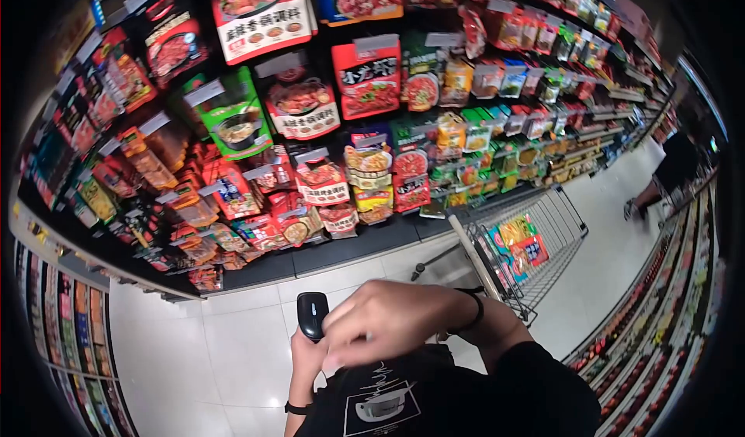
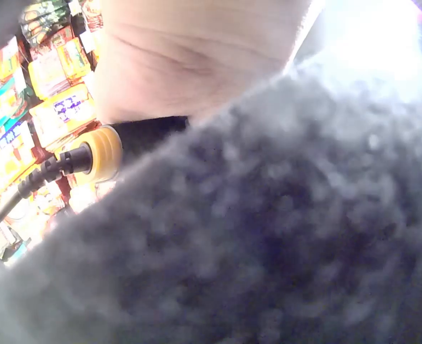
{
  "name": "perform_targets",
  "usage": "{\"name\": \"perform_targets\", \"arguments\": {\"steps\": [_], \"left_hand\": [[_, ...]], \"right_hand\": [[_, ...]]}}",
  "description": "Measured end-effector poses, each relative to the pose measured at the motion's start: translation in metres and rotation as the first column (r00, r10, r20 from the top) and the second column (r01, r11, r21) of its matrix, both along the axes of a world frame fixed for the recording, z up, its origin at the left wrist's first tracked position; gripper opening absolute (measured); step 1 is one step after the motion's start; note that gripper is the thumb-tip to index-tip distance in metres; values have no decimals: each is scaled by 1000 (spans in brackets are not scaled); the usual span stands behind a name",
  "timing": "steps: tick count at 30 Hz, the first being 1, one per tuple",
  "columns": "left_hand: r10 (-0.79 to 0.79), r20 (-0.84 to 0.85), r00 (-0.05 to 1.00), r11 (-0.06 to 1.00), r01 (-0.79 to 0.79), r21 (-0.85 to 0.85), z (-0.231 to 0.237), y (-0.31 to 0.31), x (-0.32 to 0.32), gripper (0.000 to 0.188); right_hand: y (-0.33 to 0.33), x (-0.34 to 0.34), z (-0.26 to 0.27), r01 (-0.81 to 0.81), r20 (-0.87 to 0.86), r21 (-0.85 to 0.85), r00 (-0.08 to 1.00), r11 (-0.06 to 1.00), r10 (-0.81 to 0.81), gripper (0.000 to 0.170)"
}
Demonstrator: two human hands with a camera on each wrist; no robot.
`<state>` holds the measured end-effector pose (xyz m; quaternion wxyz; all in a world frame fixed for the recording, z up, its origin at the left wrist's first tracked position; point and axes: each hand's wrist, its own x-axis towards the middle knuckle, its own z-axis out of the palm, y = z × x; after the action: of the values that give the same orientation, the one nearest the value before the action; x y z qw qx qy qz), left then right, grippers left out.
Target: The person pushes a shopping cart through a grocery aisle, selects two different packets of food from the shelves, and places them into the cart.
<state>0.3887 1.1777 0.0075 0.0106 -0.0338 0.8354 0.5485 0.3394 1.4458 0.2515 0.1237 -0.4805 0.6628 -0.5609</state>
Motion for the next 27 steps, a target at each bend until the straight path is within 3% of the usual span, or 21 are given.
{"name": "perform_targets", "arguments": {"steps": [1, 2, 4, 5, 6, 7, 10, 13, 16, 19, 22, 23, 27], "left_hand": [[11, -10, 1000, 1000, -12, -7, 3, -1, 1, 35], [63, 130, 990, 998, -59, -28, 16, 2, 3, 30], [80, 114, 990, 997, -78, -22, 0, -10, 8, 25], [84, 80, 993, 995, -80, -54, -5, -14, 10, 21], [92, 69, 993, 996, -92, -7, -12, -16, 13, 19], [117, 144, 983, 993, -115, -19, -10, -16, 15, 18], [162, 275, 948, 986, -165, -14, 6, -1, 19, 19], [102, 294, 950, 995, -96, -38, 8, 18, 19, 18], [14, 292, 956, 999, 1, -51, 7, 41, 12, 16], [-46, 262, 964, 996, 63, -57, 7, 65, 6, 15], [-81, 245, 966, 995, 93, -36, 11, 91, 3, 14], [-88, 242, 966, 995, 96, -24, 12, 98, 4, 14], [-107, 276, 955, 986, 138, -94, 8, 115, 6, 14]], "right_hand": [[7, -9, -25, 66, 13, 167, 998, 984, -69, 25], [13, -16, -78, 206, -24, 222, 978, 953, -206, 28], [36, -15, -143, 418, -1, 446, 884, 791, -467, 32], [53, -10, -205, 505, -55, 463, 837, 728, -545, 31], [74, 1, -255, 528, -139, 563, 819, 636, -557, 28], [93, 22, -293, 563, -295, 685, 795, 462, -531, 27], [134, 79, -314, 436, -327, 896, 773, 81, -543, 20], [169, 95, -351, 519, -235, 837, 626, 173, -743, 22], [194, 93, -355, 891, -477, 453, 271, 31, -836, 35], [235, 88, -369, 962, -638, 247, 73, -113, -767, 45], [257, 97, -386, 909, -416, 390, 32, -146, -909, 51], [263, 101, -390, 840, -363, 521, 61, -149, -930, 54], [272, 104, -404, 837, -324, 538, 96, -100, -941, 59]]}}
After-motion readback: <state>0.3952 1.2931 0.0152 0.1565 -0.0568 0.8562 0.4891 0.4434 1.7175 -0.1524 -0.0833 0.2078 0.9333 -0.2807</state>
